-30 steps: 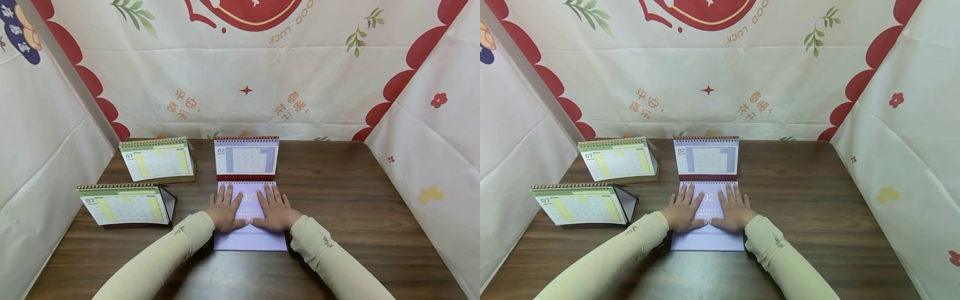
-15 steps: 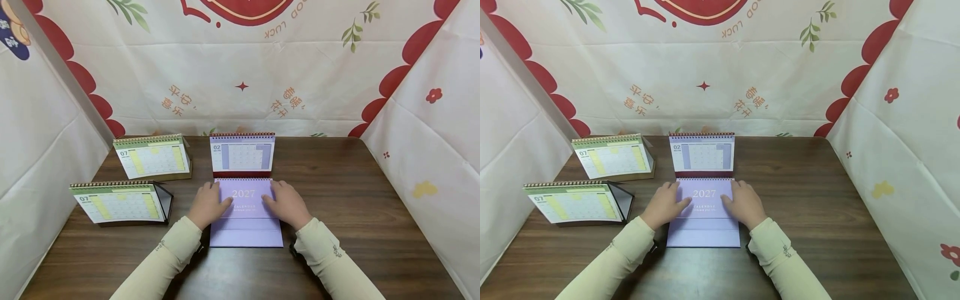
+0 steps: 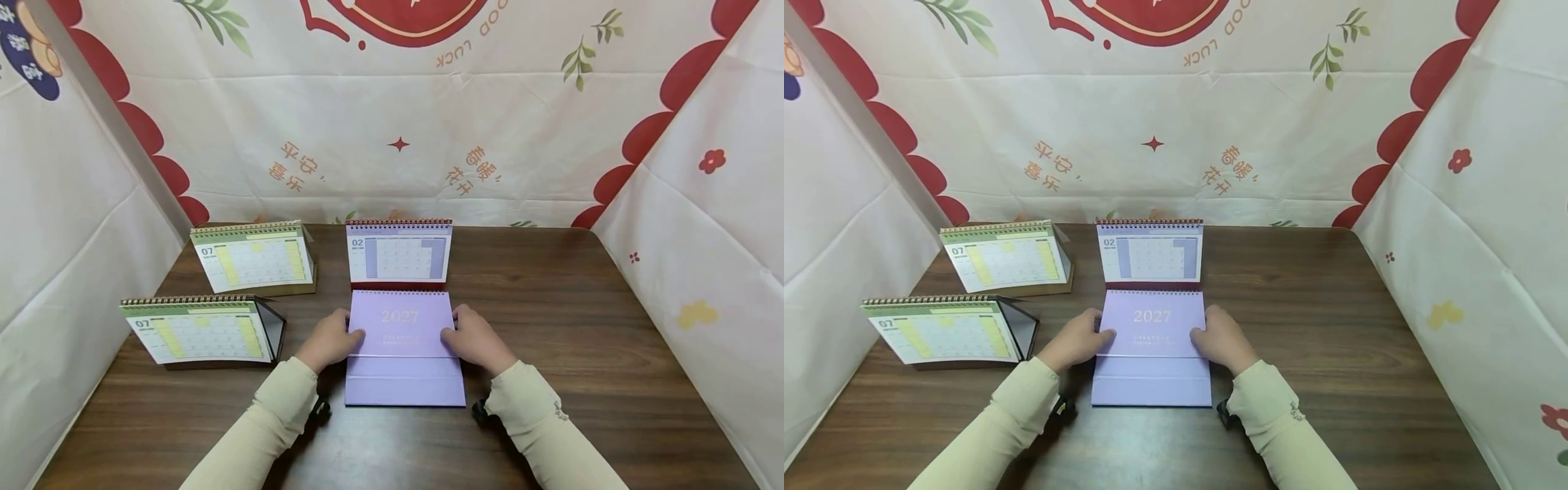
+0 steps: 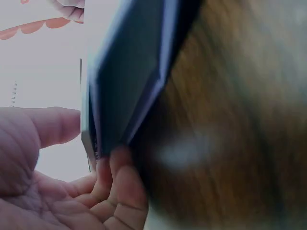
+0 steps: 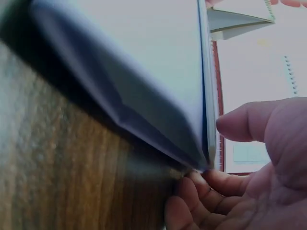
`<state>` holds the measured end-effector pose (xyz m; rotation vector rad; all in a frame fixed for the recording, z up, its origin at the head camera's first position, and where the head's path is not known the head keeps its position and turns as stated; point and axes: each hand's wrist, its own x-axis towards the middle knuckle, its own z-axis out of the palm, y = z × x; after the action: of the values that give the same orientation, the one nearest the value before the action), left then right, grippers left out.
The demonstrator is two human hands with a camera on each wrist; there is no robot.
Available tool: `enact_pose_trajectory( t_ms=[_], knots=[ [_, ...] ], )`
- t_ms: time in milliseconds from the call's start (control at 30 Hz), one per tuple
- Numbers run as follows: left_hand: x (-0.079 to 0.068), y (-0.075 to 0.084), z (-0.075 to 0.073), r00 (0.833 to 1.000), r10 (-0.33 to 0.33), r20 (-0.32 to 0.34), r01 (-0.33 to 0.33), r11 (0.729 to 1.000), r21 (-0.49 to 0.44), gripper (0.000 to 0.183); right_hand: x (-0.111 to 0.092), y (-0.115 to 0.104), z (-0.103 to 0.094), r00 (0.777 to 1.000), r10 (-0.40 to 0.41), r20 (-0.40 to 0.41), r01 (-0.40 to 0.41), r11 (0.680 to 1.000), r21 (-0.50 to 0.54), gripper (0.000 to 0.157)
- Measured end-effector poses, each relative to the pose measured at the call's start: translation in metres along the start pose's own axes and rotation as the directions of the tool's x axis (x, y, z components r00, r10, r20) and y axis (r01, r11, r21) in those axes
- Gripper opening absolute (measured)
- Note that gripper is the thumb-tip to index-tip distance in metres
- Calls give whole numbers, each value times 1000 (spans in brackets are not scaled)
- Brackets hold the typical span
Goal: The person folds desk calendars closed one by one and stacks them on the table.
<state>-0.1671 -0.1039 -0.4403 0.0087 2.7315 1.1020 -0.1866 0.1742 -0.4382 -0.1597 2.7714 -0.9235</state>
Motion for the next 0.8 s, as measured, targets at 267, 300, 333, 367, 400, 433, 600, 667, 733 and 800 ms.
enact_pose_trajectory(
  t_ms=[267,300,333,367,400,433,600,667,733,800],
  knots=[
    [-8,18,-4,995,86,-41,-92,983,-160,37,-12,3,-21,1000,-4,-28,6,995,100,42],
    [-7,22,-4,993,105,-44,-111,979,-170,36,-12,5,-24,999,-10,-37,14,995,102,44],
    [-7,27,-3,991,124,-44,-130,976,-177,36,-13,7,-28,999,-18,-49,22,995,101,46],
    [-6,32,-2,989,142,-43,-148,971,-188,37,-13,10,-32,998,-20,-54,26,994,105,48],
    [-4,37,0,985,165,-44,-170,965,-197,38,-14,14,-36,998,-24,-59,30,994,102,49],
    [-2,42,2,983,178,-39,-182,959,-216,39,-14,18,-40,998,-25,-62,31,995,99,51],
    [10,70,22,972,232,-32,-231,929,-290,54,-17,39,-68,997,-31,-74,36,997,70,54],
    [15,83,33,968,249,-28,-245,918,-313,60,-19,49,-82,997,-23,-77,29,997,70,54],
    [20,93,45,962,271,-23,-265,914,-308,62,-21,60,-97,998,-10,-69,15,997,72,54],
    [24,103,56,958,286,-4,-274,911,-310,62,-21,71,-110,999,25,-45,-21,997,81,57]
  ],
)
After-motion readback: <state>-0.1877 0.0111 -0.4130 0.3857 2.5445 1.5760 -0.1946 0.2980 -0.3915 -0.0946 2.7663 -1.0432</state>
